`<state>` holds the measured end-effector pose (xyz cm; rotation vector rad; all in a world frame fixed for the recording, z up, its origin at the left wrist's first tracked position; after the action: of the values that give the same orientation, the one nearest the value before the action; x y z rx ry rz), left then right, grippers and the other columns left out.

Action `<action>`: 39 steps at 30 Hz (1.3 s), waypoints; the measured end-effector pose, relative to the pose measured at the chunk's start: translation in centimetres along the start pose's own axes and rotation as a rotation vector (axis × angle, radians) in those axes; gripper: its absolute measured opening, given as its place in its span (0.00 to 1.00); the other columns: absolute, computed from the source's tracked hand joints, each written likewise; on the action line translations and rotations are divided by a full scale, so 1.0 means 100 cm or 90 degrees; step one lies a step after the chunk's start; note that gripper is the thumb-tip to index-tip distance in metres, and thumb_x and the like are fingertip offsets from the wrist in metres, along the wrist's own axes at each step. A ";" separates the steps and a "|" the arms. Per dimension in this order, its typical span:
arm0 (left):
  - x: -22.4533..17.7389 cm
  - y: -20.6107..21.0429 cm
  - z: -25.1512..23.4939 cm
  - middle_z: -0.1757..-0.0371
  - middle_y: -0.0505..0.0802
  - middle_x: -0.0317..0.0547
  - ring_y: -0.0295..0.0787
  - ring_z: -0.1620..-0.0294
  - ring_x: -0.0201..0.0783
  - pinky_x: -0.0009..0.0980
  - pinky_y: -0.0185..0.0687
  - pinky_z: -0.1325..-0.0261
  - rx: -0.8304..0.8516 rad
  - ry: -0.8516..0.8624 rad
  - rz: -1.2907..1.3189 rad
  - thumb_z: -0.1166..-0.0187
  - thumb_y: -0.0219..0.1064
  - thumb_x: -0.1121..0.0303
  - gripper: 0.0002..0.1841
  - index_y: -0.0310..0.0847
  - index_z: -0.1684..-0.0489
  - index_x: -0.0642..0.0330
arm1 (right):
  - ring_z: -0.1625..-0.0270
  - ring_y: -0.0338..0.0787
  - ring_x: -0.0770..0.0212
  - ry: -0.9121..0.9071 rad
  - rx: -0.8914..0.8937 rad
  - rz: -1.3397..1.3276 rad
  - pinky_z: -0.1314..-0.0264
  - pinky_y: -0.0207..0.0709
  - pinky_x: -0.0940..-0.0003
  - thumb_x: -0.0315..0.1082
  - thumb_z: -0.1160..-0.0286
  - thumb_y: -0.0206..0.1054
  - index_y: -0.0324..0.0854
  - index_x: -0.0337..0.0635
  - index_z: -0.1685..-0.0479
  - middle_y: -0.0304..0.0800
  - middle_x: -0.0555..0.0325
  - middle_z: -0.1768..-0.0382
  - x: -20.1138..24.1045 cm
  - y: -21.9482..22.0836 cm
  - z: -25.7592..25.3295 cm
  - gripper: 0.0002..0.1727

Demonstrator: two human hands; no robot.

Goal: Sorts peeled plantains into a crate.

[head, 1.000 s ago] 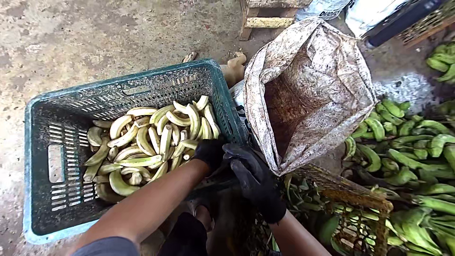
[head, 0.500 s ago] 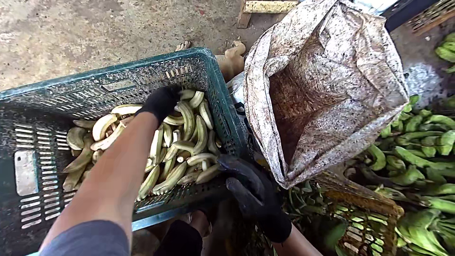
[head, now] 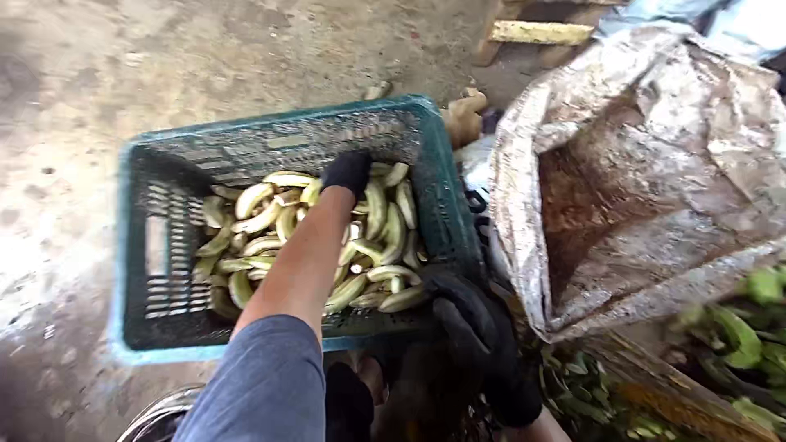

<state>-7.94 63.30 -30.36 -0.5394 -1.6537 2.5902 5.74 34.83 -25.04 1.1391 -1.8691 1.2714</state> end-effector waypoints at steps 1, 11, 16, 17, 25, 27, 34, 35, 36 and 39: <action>0.008 -0.005 0.006 0.33 0.90 0.60 0.86 0.32 0.65 0.72 0.78 0.35 0.011 0.029 0.036 0.15 0.60 0.61 0.20 0.81 0.25 0.47 | 0.33 0.88 0.68 -0.003 0.007 0.011 0.26 0.80 0.69 0.43 0.12 0.57 0.85 0.32 0.37 0.92 0.50 0.39 0.001 0.001 -0.001 0.24; 0.208 -0.060 0.154 0.40 0.89 0.72 0.85 0.37 0.76 0.80 0.74 0.43 -0.066 -0.365 -0.046 0.16 0.60 0.60 0.20 0.81 0.32 0.59 | 0.38 0.91 0.66 0.029 0.008 0.138 0.31 0.83 0.64 0.46 0.15 0.58 0.87 0.37 0.38 0.93 0.51 0.41 0.002 0.003 0.002 0.23; 0.197 -0.048 0.141 0.42 0.89 0.73 0.85 0.37 0.74 0.77 0.75 0.42 0.054 -0.397 -0.040 0.19 0.63 0.62 0.17 0.85 0.47 0.69 | 0.39 0.91 0.63 0.021 -0.010 0.190 0.33 0.83 0.62 0.47 0.16 0.59 0.89 0.38 0.40 0.94 0.50 0.43 0.000 0.004 0.002 0.24; 0.190 -0.042 0.135 0.43 0.90 0.72 0.86 0.38 0.74 0.77 0.76 0.45 0.050 -0.386 -0.045 0.22 0.66 0.62 0.16 0.86 0.47 0.66 | 0.39 0.91 0.63 0.015 -0.011 0.194 0.33 0.84 0.62 0.47 0.16 0.59 0.88 0.38 0.40 0.94 0.50 0.43 -0.001 0.004 0.002 0.23; 0.204 -0.055 0.111 0.40 0.90 0.71 0.84 0.35 0.74 0.80 0.72 0.42 0.031 -0.327 -0.054 0.19 0.63 0.51 0.23 0.87 0.43 0.62 | 0.42 0.92 0.61 -0.001 0.006 0.264 0.37 0.84 0.61 0.49 0.16 0.57 0.89 0.40 0.42 0.95 0.50 0.47 0.000 0.003 -0.001 0.24; 0.201 -0.059 0.098 0.36 0.89 0.68 0.83 0.33 0.73 0.79 0.72 0.40 -0.034 -0.267 -0.061 0.20 0.65 0.46 0.26 0.85 0.34 0.55 | 0.43 0.93 0.61 -0.009 0.003 0.257 0.37 0.84 0.62 0.49 0.15 0.57 0.89 0.40 0.42 0.95 0.49 0.47 -0.001 0.004 0.001 0.24; 0.215 -0.032 0.075 0.32 0.89 0.61 0.85 0.35 0.72 0.80 0.73 0.39 -0.066 -0.184 -0.009 0.22 0.69 0.56 0.26 0.78 0.22 0.45 | 0.44 0.93 0.62 -0.016 0.009 0.285 0.38 0.84 0.62 0.50 0.15 0.57 0.90 0.44 0.42 0.96 0.52 0.48 -0.002 0.004 0.002 0.24; 0.219 -0.045 0.080 0.35 0.89 0.65 0.86 0.36 0.73 0.80 0.74 0.39 -0.086 -0.170 0.034 0.21 0.70 0.58 0.26 0.77 0.23 0.50 | 0.44 0.93 0.62 -0.014 0.014 0.278 0.38 0.84 0.61 0.51 0.15 0.57 0.90 0.44 0.41 0.96 0.52 0.48 -0.003 0.004 0.002 0.24; 0.221 -0.062 0.087 0.37 0.89 0.67 0.86 0.37 0.73 0.79 0.74 0.39 -0.119 -0.152 0.058 0.20 0.69 0.59 0.25 0.76 0.24 0.52 | 0.44 0.93 0.62 -0.014 0.016 0.273 0.37 0.84 0.61 0.50 0.15 0.58 0.90 0.43 0.40 0.96 0.51 0.48 -0.003 0.004 0.003 0.24; 0.218 -0.112 0.112 0.27 0.85 0.62 0.82 0.29 0.68 0.74 0.73 0.31 -0.228 -0.119 0.039 0.20 0.68 0.63 0.25 0.75 0.21 0.49 | 0.43 0.92 0.62 -0.013 0.017 0.272 0.37 0.83 0.61 0.50 0.15 0.58 0.89 0.42 0.40 0.95 0.51 0.47 -0.002 0.004 0.002 0.23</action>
<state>-33.67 62.82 -22.22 -0.3677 -2.2162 2.4593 5.49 34.73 -25.42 0.7902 -2.1932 1.5178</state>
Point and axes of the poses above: each hand's wrist, its own z-axis away from the middle knuckle, its own y-axis out of the palm, x = y × z, the point moved 2 cm from there along -z, towards the middle knuckle
